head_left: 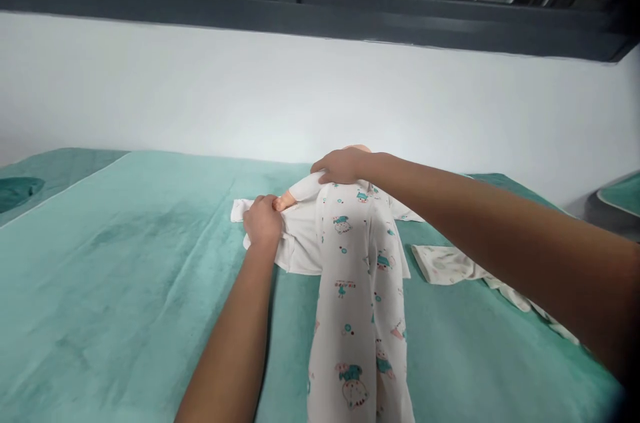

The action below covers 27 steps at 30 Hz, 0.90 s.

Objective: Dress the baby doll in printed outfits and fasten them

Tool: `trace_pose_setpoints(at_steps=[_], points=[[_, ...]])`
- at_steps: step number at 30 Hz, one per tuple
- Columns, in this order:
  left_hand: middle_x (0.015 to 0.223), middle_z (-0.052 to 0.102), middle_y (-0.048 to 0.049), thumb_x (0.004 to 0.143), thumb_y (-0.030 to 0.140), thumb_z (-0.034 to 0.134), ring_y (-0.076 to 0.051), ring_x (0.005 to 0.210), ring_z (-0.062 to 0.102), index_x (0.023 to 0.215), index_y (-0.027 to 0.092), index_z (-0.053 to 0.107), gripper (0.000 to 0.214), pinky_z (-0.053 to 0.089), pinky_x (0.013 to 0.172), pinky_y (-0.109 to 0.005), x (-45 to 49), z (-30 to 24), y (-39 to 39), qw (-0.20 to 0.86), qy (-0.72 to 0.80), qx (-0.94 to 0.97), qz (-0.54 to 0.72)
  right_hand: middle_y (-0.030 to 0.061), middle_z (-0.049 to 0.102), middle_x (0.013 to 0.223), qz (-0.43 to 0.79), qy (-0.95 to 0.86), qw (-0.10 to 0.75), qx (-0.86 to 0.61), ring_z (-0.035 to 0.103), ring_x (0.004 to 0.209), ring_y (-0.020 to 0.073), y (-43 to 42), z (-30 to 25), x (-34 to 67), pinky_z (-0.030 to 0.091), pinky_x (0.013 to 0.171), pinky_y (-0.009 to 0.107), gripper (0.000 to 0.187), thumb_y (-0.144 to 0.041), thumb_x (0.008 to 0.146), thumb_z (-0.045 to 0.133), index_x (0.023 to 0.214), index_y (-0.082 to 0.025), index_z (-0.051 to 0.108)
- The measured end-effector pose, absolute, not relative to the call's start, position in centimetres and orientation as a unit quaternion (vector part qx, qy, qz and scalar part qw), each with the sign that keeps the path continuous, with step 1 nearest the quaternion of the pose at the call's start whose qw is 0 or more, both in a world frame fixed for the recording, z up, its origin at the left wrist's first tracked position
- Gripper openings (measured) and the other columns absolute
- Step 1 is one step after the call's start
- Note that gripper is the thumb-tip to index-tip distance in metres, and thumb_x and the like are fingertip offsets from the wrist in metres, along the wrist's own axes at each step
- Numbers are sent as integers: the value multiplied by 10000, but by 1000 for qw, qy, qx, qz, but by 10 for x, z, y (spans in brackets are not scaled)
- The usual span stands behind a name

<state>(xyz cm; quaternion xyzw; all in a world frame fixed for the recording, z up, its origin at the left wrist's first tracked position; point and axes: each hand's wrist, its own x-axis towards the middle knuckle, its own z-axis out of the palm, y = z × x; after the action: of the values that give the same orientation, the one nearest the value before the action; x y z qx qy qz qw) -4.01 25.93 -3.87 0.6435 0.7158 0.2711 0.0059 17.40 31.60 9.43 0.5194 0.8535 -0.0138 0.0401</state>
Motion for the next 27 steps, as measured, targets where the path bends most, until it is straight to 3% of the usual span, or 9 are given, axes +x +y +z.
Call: trace_pose_setpoints(at_steps=[3, 8, 12, 17, 24, 27], points=[[1094, 687, -100, 878, 125, 414, -278, 1049, 622, 1012, 228, 670, 307, 438, 829, -387, -38, -34, 256, 1, 709, 657, 255, 16, 686, 1223, -17, 859, 29, 511, 638, 1082, 274, 316, 88, 171, 447, 880, 392, 352, -461, 868, 629, 1214, -407, 663], [1185, 645, -115, 846, 75, 435, -303, 1165, 558, 1161, 227, 573, 376, 403, 954, -458, -30, -27, 253, -15, 688, 695, 207, 44, 690, 1218, -48, 871, 21, 489, 651, 1018, 259, 323, 69, 157, 463, 820, 368, 397, -431, 919, 536, 1304, -365, 602], [1133, 653, -108, 868, 90, 407, -297, 1076, 609, 1161, 225, 528, 344, 437, 892, -451, -28, -25, 255, 15, 697, 689, 201, 38, 688, 1219, -85, 878, 14, 472, 653, 996, 232, 328, 61, 152, 470, 803, 332, 394, -401, 908, 559, 1295, -344, 609], [1088, 659, -120, 919, 164, 377, -319, 1060, 605, 1092, 213, 531, 237, 458, 815, -432, -30, -25, 262, -40, 728, 647, 225, 42, 660, 1296, -147, 858, -46, 490, 640, 1047, 236, 324, 55, 151, 486, 837, 337, 435, -430, 897, 577, 1315, -313, 602], [1126, 659, -141, 867, 117, 399, -348, 1138, 553, 1060, 197, 541, 252, 461, 882, -489, -35, -24, 264, -32, 752, 636, 171, 55, 654, 1333, -147, 835, -202, 491, 575, 1232, 251, 288, 43, 181, 414, 1047, 396, 378, -383, 965, 451, 1233, -232, 672], [1133, 655, -144, 875, 131, 401, -352, 1146, 547, 1070, 191, 547, 252, 455, 918, -522, -34, -23, 263, -33, 751, 637, 169, 41, 609, 1402, -171, 774, -324, 517, 535, 1297, 229, 257, 19, 219, 416, 1060, 384, 449, -406, 1012, 323, 1290, -243, 636]])
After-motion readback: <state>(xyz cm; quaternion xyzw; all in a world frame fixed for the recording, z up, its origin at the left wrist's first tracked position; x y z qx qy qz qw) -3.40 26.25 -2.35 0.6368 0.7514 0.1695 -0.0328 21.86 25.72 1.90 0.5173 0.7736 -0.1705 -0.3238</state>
